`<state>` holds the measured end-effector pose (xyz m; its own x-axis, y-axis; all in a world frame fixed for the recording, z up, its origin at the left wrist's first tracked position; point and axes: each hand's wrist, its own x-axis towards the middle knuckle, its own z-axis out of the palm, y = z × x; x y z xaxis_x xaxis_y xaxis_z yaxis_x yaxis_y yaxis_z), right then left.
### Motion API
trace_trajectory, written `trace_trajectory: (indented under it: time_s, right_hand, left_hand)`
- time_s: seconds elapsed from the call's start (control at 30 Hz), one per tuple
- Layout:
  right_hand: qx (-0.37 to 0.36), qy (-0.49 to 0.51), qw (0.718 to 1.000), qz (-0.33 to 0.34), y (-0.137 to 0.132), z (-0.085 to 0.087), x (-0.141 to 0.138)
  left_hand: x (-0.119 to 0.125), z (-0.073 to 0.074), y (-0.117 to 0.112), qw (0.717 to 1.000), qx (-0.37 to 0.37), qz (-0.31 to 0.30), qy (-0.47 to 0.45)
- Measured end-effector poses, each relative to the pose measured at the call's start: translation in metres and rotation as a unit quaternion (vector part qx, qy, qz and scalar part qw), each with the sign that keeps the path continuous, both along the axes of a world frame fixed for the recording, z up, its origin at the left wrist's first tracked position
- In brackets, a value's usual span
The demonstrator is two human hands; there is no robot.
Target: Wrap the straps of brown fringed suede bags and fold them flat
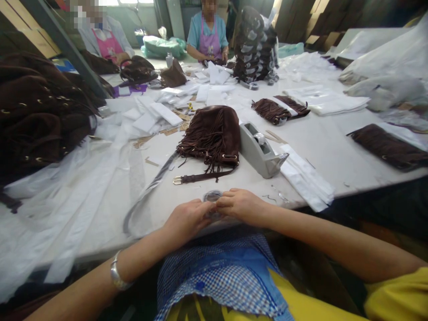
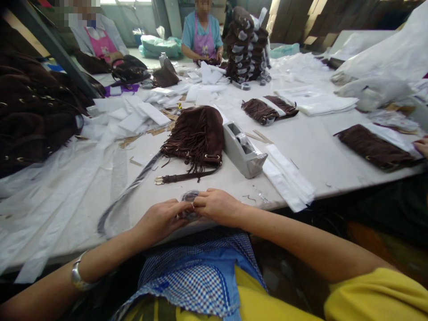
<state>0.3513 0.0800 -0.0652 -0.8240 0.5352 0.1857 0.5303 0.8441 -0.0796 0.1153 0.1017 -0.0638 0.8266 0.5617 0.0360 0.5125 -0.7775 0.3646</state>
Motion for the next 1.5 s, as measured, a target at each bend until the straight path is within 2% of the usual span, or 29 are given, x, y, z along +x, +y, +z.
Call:
trace_trajectory:
  time_s: [0.1, 0.17, 0.27, 0.37, 0.43, 0.53, 0.63, 0.7, 0.77, 0.87, 0.93, 1.1, 1.2, 1.27, 1.37, 1.5]
  right_hand:
    - [-0.024, 0.008, 0.996, 0.080, 0.017, 0.001, 0.015]
    - [-0.026, 0.005, 0.996, 0.090, 0.026, 0.007, 0.023]
    - [0.008, -0.013, 0.999, 0.051, 0.024, 0.014, 0.020]
    - [0.014, -0.021, 1.000, -0.012, 0.007, 0.014, 0.005]
    - [-0.002, -0.012, 0.999, -0.031, -0.002, 0.009, -0.002]
    - [-0.006, 0.002, 1.000, 0.011, 0.001, 0.002, 0.001]
    - [-0.009, 0.017, 0.996, 0.084, 0.018, 0.001, 0.014]
    - [-0.021, 0.014, 0.995, 0.099, 0.026, 0.006, 0.018]
    - [-0.017, -0.003, 0.997, 0.074, 0.026, 0.013, 0.014]
    - [-0.008, -0.031, 0.999, 0.007, 0.012, 0.019, -0.002]
    - [-0.024, -0.038, 0.999, -0.006, 0.002, 0.017, -0.010]
    - [-0.047, -0.022, 0.996, 0.067, 0.006, 0.006, 0.005]
    - [-0.042, -0.025, 0.994, 0.093, 0.013, 0.009, 0.018]
    - [-0.041, -0.035, 0.995, 0.083, 0.011, 0.015, 0.018]
    - [-0.053, -0.046, 0.997, 0.028, -0.001, 0.021, 0.009]
    - [-0.073, -0.050, 0.996, 0.003, -0.016, 0.021, 0.004]
  left_hand:
    - [-0.008, 0.009, 0.019, 0.995, 0.034, -0.089, 0.036]
    - [-0.010, 0.012, 0.028, 0.990, 0.067, -0.106, 0.071]
    - [-0.004, 0.010, 0.025, 0.993, 0.085, -0.047, 0.070]
    - [0.006, 0.003, 0.007, 0.996, 0.053, 0.053, 0.041]
    - [0.010, 0.001, -0.001, 0.997, 0.023, 0.073, 0.033]
    - [0.005, 0.006, 0.001, 1.000, 0.005, 0.009, 0.014]
    - [-0.005, 0.014, 0.016, 0.996, 0.050, -0.063, 0.025]
    - [-0.008, 0.017, 0.022, 0.990, 0.090, -0.093, 0.056]
    - [-0.006, 0.016, 0.019, 0.987, 0.115, -0.088, 0.067]
    - [0.001, 0.011, 0.003, 0.992, 0.114, -0.006, 0.045]
    - [0.004, 0.008, -0.009, 0.995, 0.097, 0.022, 0.028]
    - [-0.004, 0.010, -0.018, 0.998, 0.061, -0.021, 0.012]
    - [-0.005, 0.012, -0.018, 0.997, 0.070, -0.035, 0.016]
    - [0.000, 0.012, -0.019, 0.996, 0.075, -0.039, 0.015]
    - [0.011, 0.011, -0.021, 0.997, 0.067, -0.048, 0.005]
    - [0.012, 0.011, -0.016, 0.995, 0.038, -0.092, 0.001]
